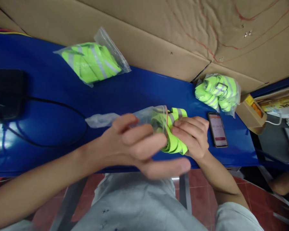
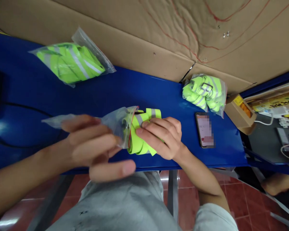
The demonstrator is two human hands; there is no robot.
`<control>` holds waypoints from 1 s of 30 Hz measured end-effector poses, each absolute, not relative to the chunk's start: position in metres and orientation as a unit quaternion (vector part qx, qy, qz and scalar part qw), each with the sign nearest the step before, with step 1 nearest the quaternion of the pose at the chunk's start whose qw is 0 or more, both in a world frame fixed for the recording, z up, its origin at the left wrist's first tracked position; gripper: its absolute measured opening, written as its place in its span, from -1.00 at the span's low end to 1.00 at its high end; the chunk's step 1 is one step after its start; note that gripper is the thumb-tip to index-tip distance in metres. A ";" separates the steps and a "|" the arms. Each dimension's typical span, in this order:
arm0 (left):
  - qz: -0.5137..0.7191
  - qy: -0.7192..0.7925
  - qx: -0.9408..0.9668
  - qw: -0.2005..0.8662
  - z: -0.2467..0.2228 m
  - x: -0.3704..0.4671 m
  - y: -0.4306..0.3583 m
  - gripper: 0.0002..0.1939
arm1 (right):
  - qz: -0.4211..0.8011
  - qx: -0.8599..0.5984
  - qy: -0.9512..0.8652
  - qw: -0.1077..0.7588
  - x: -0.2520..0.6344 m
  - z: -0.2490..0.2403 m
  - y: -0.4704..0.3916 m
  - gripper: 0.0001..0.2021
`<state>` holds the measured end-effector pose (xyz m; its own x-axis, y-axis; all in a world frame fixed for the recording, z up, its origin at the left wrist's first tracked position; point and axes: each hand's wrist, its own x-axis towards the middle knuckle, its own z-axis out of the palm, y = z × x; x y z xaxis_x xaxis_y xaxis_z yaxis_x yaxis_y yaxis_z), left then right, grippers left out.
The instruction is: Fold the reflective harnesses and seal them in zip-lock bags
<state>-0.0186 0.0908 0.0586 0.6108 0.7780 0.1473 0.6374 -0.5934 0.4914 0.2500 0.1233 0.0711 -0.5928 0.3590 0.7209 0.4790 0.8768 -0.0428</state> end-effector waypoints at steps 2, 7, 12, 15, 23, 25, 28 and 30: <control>0.209 0.309 0.910 0.179 0.056 -0.019 0.081 -0.06 | -0.089 -0.239 -0.886 0.387 0.255 0.074 0.122 -0.47; 0.317 0.226 0.921 0.002 0.071 -0.019 0.086 -0.07 | -0.076 -0.255 -0.902 0.341 0.264 0.077 0.121 -0.41; 0.237 0.301 0.914 -0.131 0.074 -0.017 0.104 -0.16 | 0.038 -0.296 -0.924 0.237 0.259 0.066 0.132 -0.65; 0.140 0.338 0.930 -0.015 0.068 -0.023 0.114 -0.09 | 0.072 -0.307 -0.931 0.184 0.255 0.055 0.145 -0.71; 0.134 0.396 0.906 0.072 0.044 -0.047 0.152 0.30 | 0.039 -0.256 -0.949 0.180 0.251 0.048 0.149 -0.52; 0.108 0.400 0.905 0.094 0.035 -0.047 0.157 0.29 | 0.050 -0.255 -0.949 0.180 0.248 0.047 0.147 -0.52; 0.109 0.416 0.896 0.115 0.027 -0.042 0.158 0.19 | 0.050 -0.257 -0.941 0.215 0.247 0.043 0.147 -0.51; 0.120 0.425 0.889 0.124 0.024 -0.037 0.155 0.18 | 0.065 -0.268 -0.927 0.254 0.250 0.039 0.149 -0.52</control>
<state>-0.0373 0.1549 0.0242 0.6101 0.7849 0.1078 0.7254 -0.6081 0.3226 0.2495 0.1492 0.0390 -0.7274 0.5298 0.4360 0.4637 0.8480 -0.2567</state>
